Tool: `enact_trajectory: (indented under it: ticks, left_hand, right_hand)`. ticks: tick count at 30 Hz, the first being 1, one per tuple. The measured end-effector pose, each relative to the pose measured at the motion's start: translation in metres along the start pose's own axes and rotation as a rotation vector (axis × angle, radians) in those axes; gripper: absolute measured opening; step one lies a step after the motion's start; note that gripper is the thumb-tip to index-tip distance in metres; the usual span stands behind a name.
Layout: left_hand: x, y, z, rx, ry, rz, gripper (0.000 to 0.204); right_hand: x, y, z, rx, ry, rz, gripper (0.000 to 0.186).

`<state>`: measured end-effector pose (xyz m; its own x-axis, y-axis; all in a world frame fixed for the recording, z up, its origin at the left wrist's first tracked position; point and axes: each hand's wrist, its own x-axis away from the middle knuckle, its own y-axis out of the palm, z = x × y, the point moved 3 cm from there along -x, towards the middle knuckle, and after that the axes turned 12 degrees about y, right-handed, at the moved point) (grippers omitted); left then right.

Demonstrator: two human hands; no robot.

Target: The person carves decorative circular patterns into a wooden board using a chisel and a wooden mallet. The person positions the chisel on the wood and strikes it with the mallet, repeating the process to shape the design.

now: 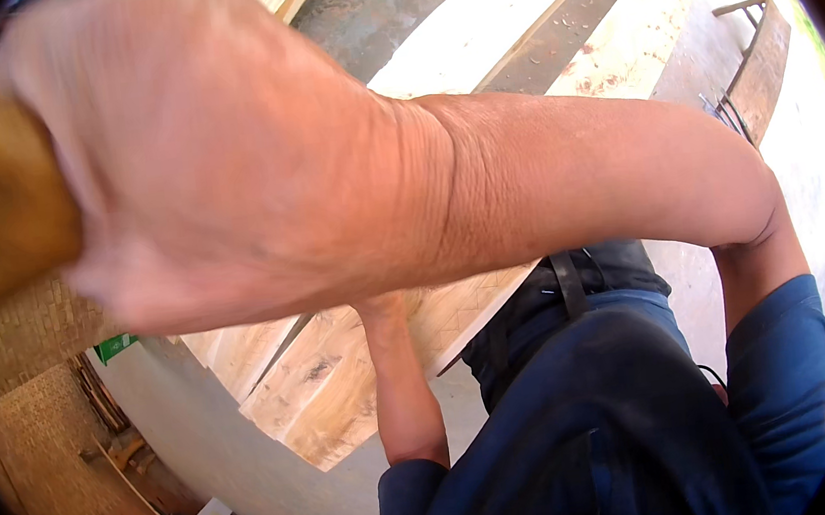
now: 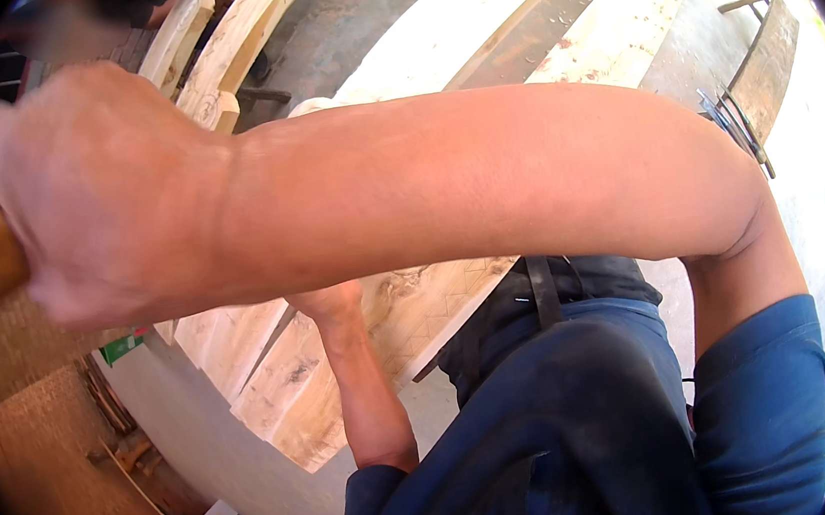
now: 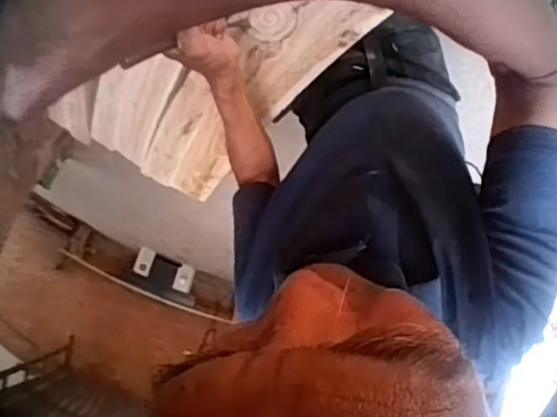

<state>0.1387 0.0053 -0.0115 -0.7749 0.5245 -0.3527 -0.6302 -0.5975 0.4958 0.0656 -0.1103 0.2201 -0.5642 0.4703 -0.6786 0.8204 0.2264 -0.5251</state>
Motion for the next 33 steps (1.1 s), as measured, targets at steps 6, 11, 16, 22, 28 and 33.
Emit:
enact_trajectory:
  ticks: [6, 11, 16, 22, 28, 33]
  left_hand:
    - [0.004, -0.001, 0.015, -0.087, -0.149, -0.117, 0.021]
    - [-0.001, 0.008, 0.013, -0.207, -0.023, 0.062, 0.021]
    - [0.002, -0.001, 0.016, -0.196, -0.175, -0.168, 0.047]
    - [0.037, 0.004, 0.041, -0.228, 0.057, -0.098, 0.059]
    - [0.015, -0.018, 0.063, -0.119, 0.075, 0.186, 0.061]
    - [0.018, -0.026, 0.056, -0.106, 0.008, 0.159, 0.060]
  right_hand:
    - [0.017, 0.010, 0.021, 0.305, -0.310, -0.147, 0.008]
    - [0.045, 0.026, 0.029, 0.175, -0.289, 0.042, 0.007]
    - [0.039, -0.004, 0.037, 0.355, -0.148, -0.040, 0.021]
    - [0.143, -0.017, 0.095, -0.358, 0.641, -0.096, 0.035]
    - [0.250, 0.013, 0.150, -0.537, 1.326, -0.193, 0.036]
    - [0.270, 0.027, 0.152, -0.381, 1.278, -0.277, 0.047]
